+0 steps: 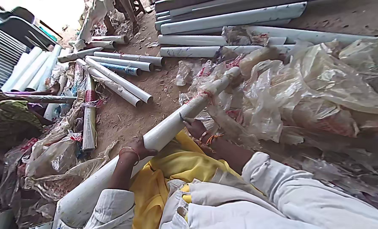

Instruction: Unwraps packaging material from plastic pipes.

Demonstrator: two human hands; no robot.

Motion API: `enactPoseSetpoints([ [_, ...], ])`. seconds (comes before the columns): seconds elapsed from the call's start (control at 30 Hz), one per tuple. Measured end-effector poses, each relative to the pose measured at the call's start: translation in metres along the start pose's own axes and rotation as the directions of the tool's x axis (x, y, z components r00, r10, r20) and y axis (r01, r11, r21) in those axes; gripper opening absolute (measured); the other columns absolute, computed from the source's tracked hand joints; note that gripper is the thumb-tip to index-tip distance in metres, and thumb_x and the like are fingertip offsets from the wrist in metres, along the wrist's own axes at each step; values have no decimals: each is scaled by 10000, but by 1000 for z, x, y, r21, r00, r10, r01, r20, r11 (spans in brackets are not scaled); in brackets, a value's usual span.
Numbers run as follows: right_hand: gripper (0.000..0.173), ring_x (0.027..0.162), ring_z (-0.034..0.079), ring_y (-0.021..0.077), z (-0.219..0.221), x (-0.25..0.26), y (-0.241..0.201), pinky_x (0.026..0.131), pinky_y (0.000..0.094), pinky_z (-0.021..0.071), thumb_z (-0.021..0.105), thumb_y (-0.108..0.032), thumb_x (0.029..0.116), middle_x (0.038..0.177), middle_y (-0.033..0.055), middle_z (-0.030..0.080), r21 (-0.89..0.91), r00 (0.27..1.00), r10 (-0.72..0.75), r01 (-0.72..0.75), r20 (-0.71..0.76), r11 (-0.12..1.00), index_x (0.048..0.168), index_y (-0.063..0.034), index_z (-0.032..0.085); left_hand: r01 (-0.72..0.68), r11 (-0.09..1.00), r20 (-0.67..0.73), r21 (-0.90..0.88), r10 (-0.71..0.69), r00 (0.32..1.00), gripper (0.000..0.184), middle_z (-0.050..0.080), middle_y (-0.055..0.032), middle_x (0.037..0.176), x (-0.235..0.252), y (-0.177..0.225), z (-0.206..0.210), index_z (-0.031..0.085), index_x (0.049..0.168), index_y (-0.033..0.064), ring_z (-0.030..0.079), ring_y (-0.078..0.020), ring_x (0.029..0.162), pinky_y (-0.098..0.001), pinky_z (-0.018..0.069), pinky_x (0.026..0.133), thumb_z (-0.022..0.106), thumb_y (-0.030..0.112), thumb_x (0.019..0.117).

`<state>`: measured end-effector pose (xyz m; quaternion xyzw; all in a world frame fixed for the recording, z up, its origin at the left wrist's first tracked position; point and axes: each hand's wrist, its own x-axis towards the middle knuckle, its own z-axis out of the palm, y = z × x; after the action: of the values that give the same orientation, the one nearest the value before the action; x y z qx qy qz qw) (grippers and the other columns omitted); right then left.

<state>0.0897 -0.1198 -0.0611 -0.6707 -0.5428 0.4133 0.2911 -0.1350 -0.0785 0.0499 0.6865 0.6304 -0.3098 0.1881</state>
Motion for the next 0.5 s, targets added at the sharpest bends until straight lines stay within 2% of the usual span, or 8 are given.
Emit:
enactPoseSetpoints([
  [0.07, 418, 1306, 588, 394, -5, 0, 1, 1131, 538, 403, 410, -191, 1124, 1375, 251, 630, 33, 1000, 6, -6, -1, 999, 1483, -16, 534, -18, 1000, 8, 8, 18, 1000, 1044, 526, -277, 1412, 4, 1, -4, 352, 1515, 3, 526, -421, 1314, -614, 410, 1066, 800, 608, 790],
  [0.13, 396, 1303, 594, 337, 15, -21, -30, 1135, 463, 409, 418, -170, 1117, 1367, 232, 636, 66, 984, -131, 123, 122, 990, 1442, -3, 572, -30, 999, 16, 10, 30, 999, 1034, 529, -282, 1403, 5, 1, -5, 360, 1505, -11, 525, -420, 1313, -612, 405, 1069, 802, 598, 796],
  [0.2, 420, 1315, 584, 299, 38, -40, -55, 1136, 434, 405, 394, -188, 1116, 1389, 196, 631, 69, 918, -292, 284, 269, 956, 1489, -67, 547, -33, 999, 7, 8, 33, 999, 1015, 539, -285, 1385, 4, 0, -3, 375, 1482, -29, 526, -423, 1308, -607, 408, 1067, 804, 587, 799],
  [0.23, 430, 1307, 586, 303, 43, -44, -59, 1128, 437, 408, 386, -192, 1117, 1386, 197, 630, 72, 899, -323, 316, 297, 946, 1506, -84, 531, -30, 1000, -1, 7, 30, 1000, 1013, 545, -284, 1376, 3, 0, -2, 379, 1477, -31, 530, -423, 1304, -603, 412, 1067, 806, 587, 797],
  [0.3, 414, 1273, 606, 319, 36, -34, -45, 1108, 449, 426, 400, -187, 1117, 1350, 210, 646, 73, 937, -270, 261, 223, 963, 1481, -68, 555, -19, 1000, -2, 16, 19, 1000, 1027, 544, -284, 1380, 2, -1, -2, 372, 1485, -26, 527, -422, 1311, -603, 407, 1073, 805, 597, 793],
  [0.37, 414, 1284, 600, 358, 13, -8, -13, 1111, 500, 429, 404, -180, 1121, 1368, 223, 634, 54, 990, -115, 111, 79, 992, 1498, -67, 535, -6, 1000, 9, 25, 6, 1000, 1030, 541, -279, 1386, 3, 0, -3, 365, 1489, -16, 526, -417, 1314, -605, 408, 1073, 804, 602, 791],
  [0.43, 409, 1308, 590, 384, -4, 11, 11, 1127, 542, 412, 412, -188, 1123, 1387, 230, 629, 78, 999, -9, 12, -37, 997, 1481, -42, 545, -4, 1000, 21, 26, 4, 1000, 1037, 537, -272, 1396, 6, 0, -3, 362, 1494, -10, 524, -413, 1317, -609, 406, 1072, 812, 598, 784],
  [0.5, 393, 1302, 600, 355, -1, 6, 0, 1133, 503, 413, 427, -169, 1117, 1369, 226, 644, 117, 997, -79, 79, 0, 990, 1450, -20, 573, -18, 1000, 28, 15, 17, 999, 1042, 544, -278, 1386, 11, -1, -6, 362, 1493, -18, 527, -419, 1311, -617, 403, 1071, 820, 589, 781],
])
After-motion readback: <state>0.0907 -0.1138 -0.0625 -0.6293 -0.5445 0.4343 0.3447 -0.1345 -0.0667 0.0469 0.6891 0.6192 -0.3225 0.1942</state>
